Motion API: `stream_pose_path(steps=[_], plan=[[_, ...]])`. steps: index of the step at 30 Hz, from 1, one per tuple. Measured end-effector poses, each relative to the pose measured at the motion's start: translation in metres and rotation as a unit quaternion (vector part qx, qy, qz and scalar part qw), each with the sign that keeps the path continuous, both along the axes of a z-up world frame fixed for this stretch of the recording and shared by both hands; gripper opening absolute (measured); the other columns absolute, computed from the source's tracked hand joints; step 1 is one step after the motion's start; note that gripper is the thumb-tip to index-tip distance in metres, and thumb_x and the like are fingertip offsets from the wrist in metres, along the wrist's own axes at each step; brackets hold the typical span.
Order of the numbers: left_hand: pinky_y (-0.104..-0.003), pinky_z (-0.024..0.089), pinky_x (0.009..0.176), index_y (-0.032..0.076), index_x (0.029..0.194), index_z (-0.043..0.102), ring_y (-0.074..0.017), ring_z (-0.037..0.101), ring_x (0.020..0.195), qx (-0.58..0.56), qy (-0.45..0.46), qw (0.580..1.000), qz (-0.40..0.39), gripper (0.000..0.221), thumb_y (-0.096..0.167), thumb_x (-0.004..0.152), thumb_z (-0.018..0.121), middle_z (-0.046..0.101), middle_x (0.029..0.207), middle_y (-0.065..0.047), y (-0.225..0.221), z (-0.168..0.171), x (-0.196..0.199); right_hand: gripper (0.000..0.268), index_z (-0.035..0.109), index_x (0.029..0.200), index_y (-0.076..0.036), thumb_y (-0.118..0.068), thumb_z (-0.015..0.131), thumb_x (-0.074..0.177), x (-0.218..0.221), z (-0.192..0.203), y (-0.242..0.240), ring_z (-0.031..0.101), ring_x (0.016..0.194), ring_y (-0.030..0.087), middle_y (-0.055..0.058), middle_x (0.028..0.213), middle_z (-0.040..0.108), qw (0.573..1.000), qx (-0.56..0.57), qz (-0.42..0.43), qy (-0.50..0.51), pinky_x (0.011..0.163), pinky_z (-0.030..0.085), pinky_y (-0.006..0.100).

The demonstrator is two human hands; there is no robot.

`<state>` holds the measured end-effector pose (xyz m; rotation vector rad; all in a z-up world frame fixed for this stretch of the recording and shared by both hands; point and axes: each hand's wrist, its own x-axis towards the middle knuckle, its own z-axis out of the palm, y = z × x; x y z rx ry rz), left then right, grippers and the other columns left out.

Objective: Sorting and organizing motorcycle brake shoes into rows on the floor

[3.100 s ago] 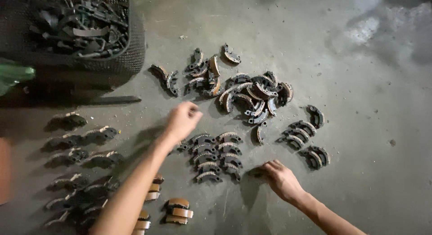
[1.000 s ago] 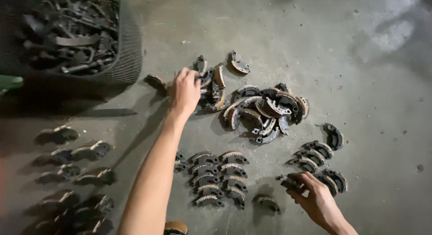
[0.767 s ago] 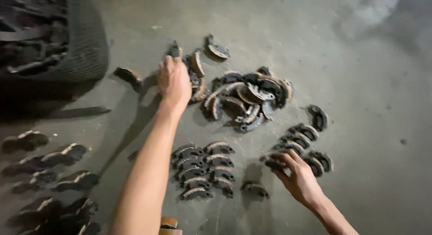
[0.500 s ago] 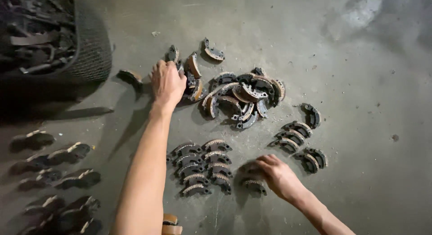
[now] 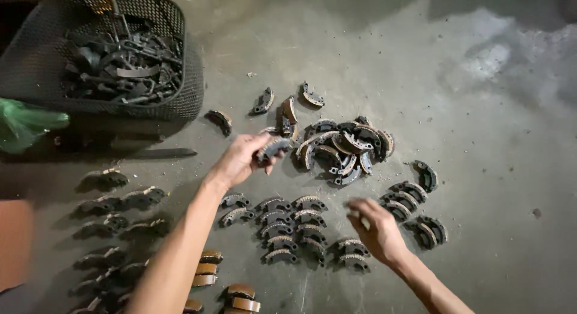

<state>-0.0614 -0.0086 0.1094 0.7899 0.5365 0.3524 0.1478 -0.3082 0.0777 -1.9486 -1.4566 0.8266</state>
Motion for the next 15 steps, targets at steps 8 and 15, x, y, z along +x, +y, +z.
stream_pose_path(steps=[8, 15], plan=[[-0.036, 0.061, 0.062, -0.001, 0.094, 0.077, -0.0233, 0.068, 0.068, 0.178, 0.136, 0.961, -0.165, 0.035, 0.03, 0.105, 0.064, 0.074, 0.084, -0.02, -0.061, 0.013, 0.034, 0.075, 0.047, 0.148, 0.003, -0.001, 0.08, 0.081, -0.017, 0.083, 0.091, 0.063, 0.11, 0.054, 0.031, 0.13, 0.061, 0.973, 0.227, 0.027, 0.013, 0.077, 0.059, 0.061], [-0.037, 0.056, 0.075, 0.016, 0.09, 0.075, -0.0244, 0.07, 0.084, 0.513, 0.435, 0.733, 0.102, 0.018, 0.024, 0.099, 0.063, 0.07, 0.088, -0.008, 0.051, -0.082, 0.034, 0.028, 0.075, 0.117, -0.01, -0.019, 0.074, 0.09, 0.002, 0.037, 0.055, 0.081, 0.079, 0.033, 0.014, 0.085, 0.082, 0.997, -0.022, -0.047, 0.05, 0.067, 0.063, 0.044]])
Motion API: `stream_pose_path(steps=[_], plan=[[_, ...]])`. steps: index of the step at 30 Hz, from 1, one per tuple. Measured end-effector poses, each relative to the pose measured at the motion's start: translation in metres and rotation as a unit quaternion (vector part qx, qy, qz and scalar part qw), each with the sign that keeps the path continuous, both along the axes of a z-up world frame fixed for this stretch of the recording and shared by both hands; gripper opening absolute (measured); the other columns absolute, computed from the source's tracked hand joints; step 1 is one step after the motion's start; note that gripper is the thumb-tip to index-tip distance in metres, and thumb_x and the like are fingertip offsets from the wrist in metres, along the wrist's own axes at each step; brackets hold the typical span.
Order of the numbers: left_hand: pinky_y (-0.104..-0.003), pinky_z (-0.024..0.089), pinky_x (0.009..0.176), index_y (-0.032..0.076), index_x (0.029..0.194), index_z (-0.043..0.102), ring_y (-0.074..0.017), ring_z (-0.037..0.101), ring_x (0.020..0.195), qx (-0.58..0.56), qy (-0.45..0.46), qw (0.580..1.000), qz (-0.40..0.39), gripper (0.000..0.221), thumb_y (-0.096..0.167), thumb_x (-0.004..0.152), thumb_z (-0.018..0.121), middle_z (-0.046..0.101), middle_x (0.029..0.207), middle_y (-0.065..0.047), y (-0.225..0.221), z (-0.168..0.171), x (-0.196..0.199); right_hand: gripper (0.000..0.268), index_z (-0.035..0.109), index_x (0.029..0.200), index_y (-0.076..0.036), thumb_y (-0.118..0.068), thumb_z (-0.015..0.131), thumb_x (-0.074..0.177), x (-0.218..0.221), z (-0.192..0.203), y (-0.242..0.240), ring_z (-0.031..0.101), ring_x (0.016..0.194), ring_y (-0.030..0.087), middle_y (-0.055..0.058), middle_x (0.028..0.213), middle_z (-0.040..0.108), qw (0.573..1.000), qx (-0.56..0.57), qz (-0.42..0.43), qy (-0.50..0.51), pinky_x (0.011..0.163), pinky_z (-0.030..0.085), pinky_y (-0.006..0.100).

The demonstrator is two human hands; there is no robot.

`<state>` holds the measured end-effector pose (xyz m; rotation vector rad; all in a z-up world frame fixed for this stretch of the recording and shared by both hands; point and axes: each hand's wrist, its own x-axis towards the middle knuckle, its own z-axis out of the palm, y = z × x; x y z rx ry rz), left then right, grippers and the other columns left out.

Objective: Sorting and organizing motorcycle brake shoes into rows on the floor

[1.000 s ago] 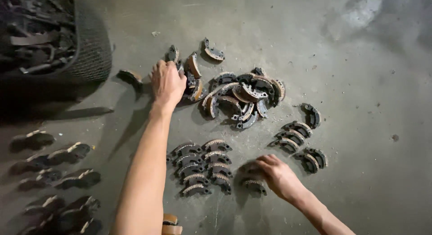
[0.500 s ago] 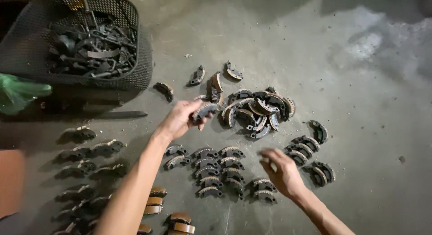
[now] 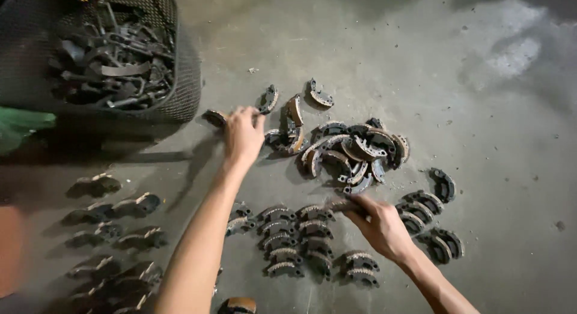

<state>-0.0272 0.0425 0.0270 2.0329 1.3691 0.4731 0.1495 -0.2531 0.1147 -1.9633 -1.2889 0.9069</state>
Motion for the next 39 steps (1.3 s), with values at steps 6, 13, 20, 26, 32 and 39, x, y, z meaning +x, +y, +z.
stream_pose_path(steps=[6, 13, 20, 26, 32, 39], plan=[[-0.059, 0.046, 0.099, 0.005, 0.117, 0.063, -0.0399, 0.057, 0.116, 0.059, 0.233, 0.968, -0.074, 0.039, 0.029, 0.09, 0.076, 0.055, 0.128, -0.016, 0.02, -0.033, 0.036, 0.022, 0.08, 0.106, -0.013, -0.019, 0.078, 0.086, 0.031, -0.037, -0.042, 0.072, 0.061, 0.024, 0.006, 0.086, 0.075, 0.992, 0.082, -0.044, -0.086, 0.056, 0.059, 0.038], [-0.056, 0.052, 0.085, 0.002, 0.105, 0.067, -0.0466, 0.067, 0.099, -0.018, 0.014, 1.0, 0.018, 0.032, 0.032, 0.094, 0.068, 0.068, 0.098, -0.022, 0.014, -0.025, 0.023, 0.022, 0.079, 0.101, -0.008, -0.021, 0.086, 0.085, 0.051, -0.038, -0.009, 0.069, 0.065, 0.026, 0.009, 0.081, 0.069, 0.971, 0.138, -0.148, -0.124, 0.061, 0.056, 0.036], [-0.04, 0.061, 0.071, -0.006, 0.103, 0.065, -0.0262, 0.071, 0.074, -0.435, -0.45, 0.772, 0.111, 0.026, 0.02, 0.101, 0.064, 0.07, 0.094, -0.023, -0.036, 0.059, -0.011, 0.032, 0.075, 0.114, -0.012, -0.015, 0.084, 0.083, 0.059, -0.031, 0.069, 0.068, 0.083, 0.032, 0.01, 0.094, 0.064, 0.911, 0.273, -0.044, -0.305, 0.069, 0.057, 0.041], [-0.028, 0.054, 0.061, 0.003, 0.095, 0.073, -0.0141, 0.063, 0.06, -0.275, -0.288, 0.915, -0.063, 0.016, 0.016, 0.09, 0.08, 0.071, 0.067, -0.012, -0.091, 0.115, -0.018, 0.024, 0.077, 0.11, -0.012, -0.026, 0.078, 0.091, 0.036, -0.014, 0.055, 0.068, 0.082, 0.034, 0.011, 0.084, 0.062, 0.949, 0.143, -0.056, -0.276, 0.07, 0.056, 0.042], [-0.037, 0.064, 0.073, 0.007, 0.098, 0.068, -0.0274, 0.074, 0.087, -0.057, -0.258, 0.933, -0.242, 0.033, 0.015, 0.077, 0.092, 0.072, 0.094, -0.012, -0.172, 0.087, 0.021, 0.043, 0.07, 0.129, -0.001, -0.025, 0.076, 0.094, -0.01, 0.045, 0.022, 0.074, 0.098, 0.035, 0.025, 0.108, 0.075, 0.949, 0.091, -0.183, 0.241, 0.084, 0.062, 0.049], [-0.043, 0.056, 0.096, 0.002, 0.115, 0.073, -0.0332, 0.07, 0.105, 0.022, -0.083, 0.947, -0.308, 0.028, 0.013, 0.09, 0.078, 0.072, 0.109, -0.018, -0.109, 0.083, -0.027, 0.02, 0.079, 0.102, -0.024, -0.032, 0.081, 0.085, 0.019, -0.013, -0.05, 0.072, 0.086, 0.031, 0.004, 0.086, 0.073, 0.989, 0.016, -0.036, -0.144, 0.074, 0.058, 0.044]])
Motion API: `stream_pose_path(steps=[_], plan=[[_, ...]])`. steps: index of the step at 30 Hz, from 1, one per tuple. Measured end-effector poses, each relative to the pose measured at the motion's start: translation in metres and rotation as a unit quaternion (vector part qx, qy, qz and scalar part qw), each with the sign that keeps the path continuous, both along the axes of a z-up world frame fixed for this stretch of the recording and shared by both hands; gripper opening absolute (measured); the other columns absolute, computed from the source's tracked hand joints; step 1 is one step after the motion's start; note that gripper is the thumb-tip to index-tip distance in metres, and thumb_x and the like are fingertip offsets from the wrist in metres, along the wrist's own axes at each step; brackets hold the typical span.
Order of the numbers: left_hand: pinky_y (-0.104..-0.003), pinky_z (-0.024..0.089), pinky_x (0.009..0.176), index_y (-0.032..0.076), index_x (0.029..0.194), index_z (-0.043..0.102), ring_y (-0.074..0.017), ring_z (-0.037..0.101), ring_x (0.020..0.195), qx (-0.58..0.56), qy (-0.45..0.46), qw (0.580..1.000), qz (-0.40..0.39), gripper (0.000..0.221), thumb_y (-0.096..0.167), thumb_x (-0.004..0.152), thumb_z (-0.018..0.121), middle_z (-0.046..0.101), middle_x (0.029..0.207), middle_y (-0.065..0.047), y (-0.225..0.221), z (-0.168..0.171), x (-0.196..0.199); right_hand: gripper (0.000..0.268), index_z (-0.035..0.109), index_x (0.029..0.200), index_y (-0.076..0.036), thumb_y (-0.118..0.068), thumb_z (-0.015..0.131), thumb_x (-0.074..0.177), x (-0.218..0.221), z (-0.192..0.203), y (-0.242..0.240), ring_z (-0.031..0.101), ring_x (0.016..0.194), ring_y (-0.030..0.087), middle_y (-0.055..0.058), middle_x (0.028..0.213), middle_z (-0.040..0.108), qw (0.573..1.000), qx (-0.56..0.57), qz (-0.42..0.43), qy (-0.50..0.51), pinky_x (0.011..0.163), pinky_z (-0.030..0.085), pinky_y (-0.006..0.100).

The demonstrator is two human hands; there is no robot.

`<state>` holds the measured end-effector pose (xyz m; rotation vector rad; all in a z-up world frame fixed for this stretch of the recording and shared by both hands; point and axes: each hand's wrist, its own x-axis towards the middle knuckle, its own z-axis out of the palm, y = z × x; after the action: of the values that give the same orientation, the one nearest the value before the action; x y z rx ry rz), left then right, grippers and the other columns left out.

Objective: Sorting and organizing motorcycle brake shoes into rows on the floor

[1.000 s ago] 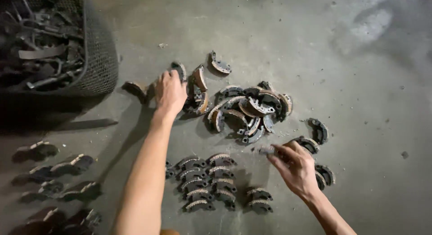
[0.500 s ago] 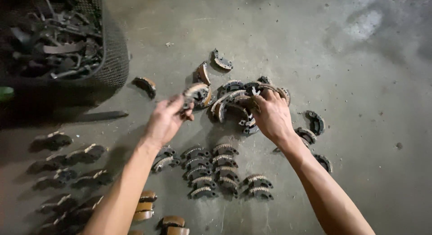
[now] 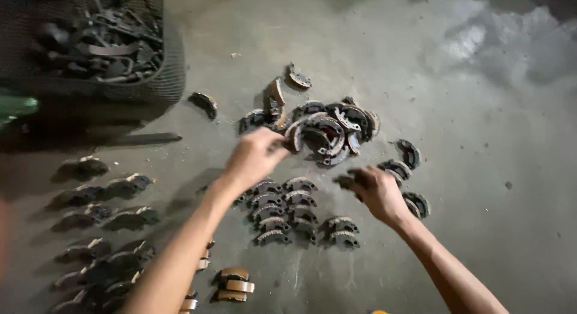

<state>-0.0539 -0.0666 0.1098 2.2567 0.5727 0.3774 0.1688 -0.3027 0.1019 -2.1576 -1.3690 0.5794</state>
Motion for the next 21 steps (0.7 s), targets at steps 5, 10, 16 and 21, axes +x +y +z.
stream_pose_path(steps=[5, 10, 16, 21], plan=[[-0.043, 0.059, 0.077, 0.008, 0.103, 0.074, -0.0315, 0.074, 0.084, 0.062, 0.045, 0.966, 0.246, 0.015, 0.018, 0.092, 0.076, 0.073, 0.088, -0.013, 0.058, -0.032, -0.076, 0.019, 0.082, 0.097, -0.022, -0.016, 0.071, 0.083, -0.001, -0.06, -0.027, 0.076, 0.095, 0.034, 0.007, 0.094, 0.081, 0.987, -0.136, 0.052, 0.074, 0.082, 0.061, 0.047], [-0.046, 0.055, 0.078, 0.003, 0.101, 0.072, -0.0354, 0.069, 0.083, 0.074, 0.07, 0.943, 0.318, 0.019, 0.017, 0.089, 0.074, 0.071, 0.091, -0.016, 0.077, -0.088, -0.105, 0.021, 0.08, 0.102, -0.012, -0.025, 0.072, 0.087, -0.008, -0.059, -0.031, 0.07, 0.099, 0.032, 0.008, 0.109, 0.074, 0.985, -0.07, 0.146, 0.062, 0.083, 0.058, 0.043], [-0.05, 0.045, 0.099, -0.002, 0.113, 0.067, -0.0396, 0.058, 0.109, 0.062, 0.093, 0.918, 0.38, 0.034, 0.024, 0.091, 0.073, 0.062, 0.117, -0.022, 0.107, -0.141, -0.078, 0.018, 0.081, 0.101, -0.012, -0.018, 0.072, 0.086, -0.018, -0.032, -0.022, 0.075, 0.078, 0.016, -0.004, 0.117, 0.075, 0.991, -0.1, 0.064, 0.061, 0.066, 0.062, 0.029], [-0.057, 0.047, 0.105, -0.007, 0.133, 0.055, -0.0537, 0.04, 0.137, -0.063, 0.122, 0.9, 0.413, 0.055, 0.017, 0.089, 0.078, 0.025, 0.155, -0.043, 0.127, -0.164, -0.04, 0.019, 0.082, 0.099, -0.015, -0.023, 0.072, 0.085, -0.023, -0.02, -0.021, 0.077, 0.069, 0.011, -0.006, 0.11, 0.08, 0.987, -0.124, 0.052, 0.083, 0.057, 0.066, 0.024]])
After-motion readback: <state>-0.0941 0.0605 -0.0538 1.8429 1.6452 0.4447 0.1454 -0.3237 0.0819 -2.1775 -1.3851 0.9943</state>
